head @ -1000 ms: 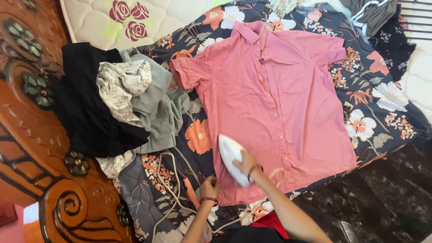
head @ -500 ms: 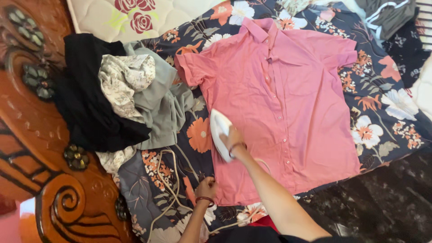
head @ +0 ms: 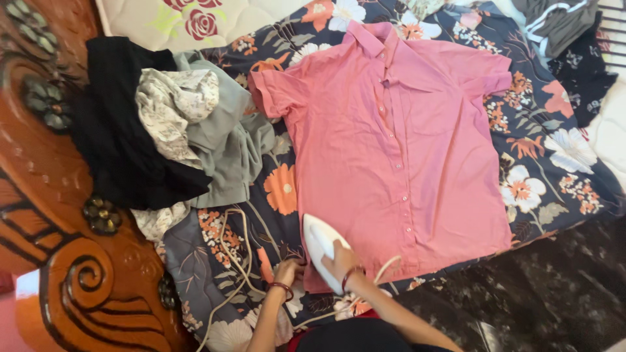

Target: The person irons a pink short-sleeved shirt laid on a floral bedsheet. They smooth the collar and sleeves, then move the iron across the front and back panels, occasionally adjusting the shirt with their hands.

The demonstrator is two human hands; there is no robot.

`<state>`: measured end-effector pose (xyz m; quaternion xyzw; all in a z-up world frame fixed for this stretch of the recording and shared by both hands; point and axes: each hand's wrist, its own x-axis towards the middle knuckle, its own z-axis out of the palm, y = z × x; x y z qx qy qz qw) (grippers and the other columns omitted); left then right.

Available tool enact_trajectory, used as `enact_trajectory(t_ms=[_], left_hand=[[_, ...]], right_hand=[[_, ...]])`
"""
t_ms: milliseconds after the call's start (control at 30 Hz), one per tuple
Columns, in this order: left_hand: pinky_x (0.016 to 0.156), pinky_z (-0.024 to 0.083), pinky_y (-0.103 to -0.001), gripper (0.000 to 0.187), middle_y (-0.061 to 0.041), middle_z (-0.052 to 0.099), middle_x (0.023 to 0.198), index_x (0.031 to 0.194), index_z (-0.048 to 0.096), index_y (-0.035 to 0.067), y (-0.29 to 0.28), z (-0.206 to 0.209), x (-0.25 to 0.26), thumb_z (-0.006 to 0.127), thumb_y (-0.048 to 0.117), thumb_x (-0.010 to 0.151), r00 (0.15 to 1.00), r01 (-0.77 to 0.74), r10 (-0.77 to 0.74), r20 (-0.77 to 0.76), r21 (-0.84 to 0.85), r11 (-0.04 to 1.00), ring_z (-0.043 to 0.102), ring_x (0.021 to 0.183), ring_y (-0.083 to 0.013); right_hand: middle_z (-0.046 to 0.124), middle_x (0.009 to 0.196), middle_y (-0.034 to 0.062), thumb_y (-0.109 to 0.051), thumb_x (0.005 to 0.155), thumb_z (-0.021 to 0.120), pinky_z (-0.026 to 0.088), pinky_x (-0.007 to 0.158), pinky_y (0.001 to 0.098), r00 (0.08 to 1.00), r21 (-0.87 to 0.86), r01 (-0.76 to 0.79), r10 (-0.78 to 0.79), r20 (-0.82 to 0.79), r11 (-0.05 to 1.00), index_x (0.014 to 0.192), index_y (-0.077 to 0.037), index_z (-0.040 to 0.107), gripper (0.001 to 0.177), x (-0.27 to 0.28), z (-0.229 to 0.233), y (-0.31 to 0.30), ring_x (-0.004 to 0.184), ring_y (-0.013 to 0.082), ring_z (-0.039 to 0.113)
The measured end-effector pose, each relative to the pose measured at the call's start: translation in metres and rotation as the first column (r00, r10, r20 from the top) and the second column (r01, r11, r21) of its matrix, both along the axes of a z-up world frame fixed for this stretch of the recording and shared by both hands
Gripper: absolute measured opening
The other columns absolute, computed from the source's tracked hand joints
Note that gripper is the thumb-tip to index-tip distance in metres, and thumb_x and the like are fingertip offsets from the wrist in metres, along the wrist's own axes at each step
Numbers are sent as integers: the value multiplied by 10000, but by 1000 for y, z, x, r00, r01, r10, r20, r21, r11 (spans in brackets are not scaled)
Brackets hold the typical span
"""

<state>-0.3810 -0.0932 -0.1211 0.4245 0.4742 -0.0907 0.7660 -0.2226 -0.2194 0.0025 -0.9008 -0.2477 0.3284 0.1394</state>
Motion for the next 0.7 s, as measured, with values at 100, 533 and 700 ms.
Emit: enact_trajectory(t_ms=[100,533,700], left_hand=[[608,511,-388,375,-119,739,746,1008,798,-24,-8,-5,8,576,267,927,999,-4,10,-42,152,988,674,656,-258],[768,562,-501,235,-171,762,885,902,745,119,-34,-4,15,657,333,862,919,383,-141,-369,744,548,729,890,-389],[769,562,-454,405,-145,773,864,962,702,72,-32,-1,15,764,449,825,922,354,-147,-358,627,693,747,863,-341]], right_hand=[[718,873,270,-341,874,647,548,739,530,1000,39,8,-7,-13,999,1135,-19,549,426,-22,13,-11,809,446,701],[719,858,249,-362,818,756,559,690,520,863,60,402,-399,311,914,1081,15,618,480,120,-45,-138,748,413,707],[692,658,191,-328,808,740,565,591,437,908,97,401,-409,93,911,1031,47,622,452,105,-28,-135,519,279,695]])
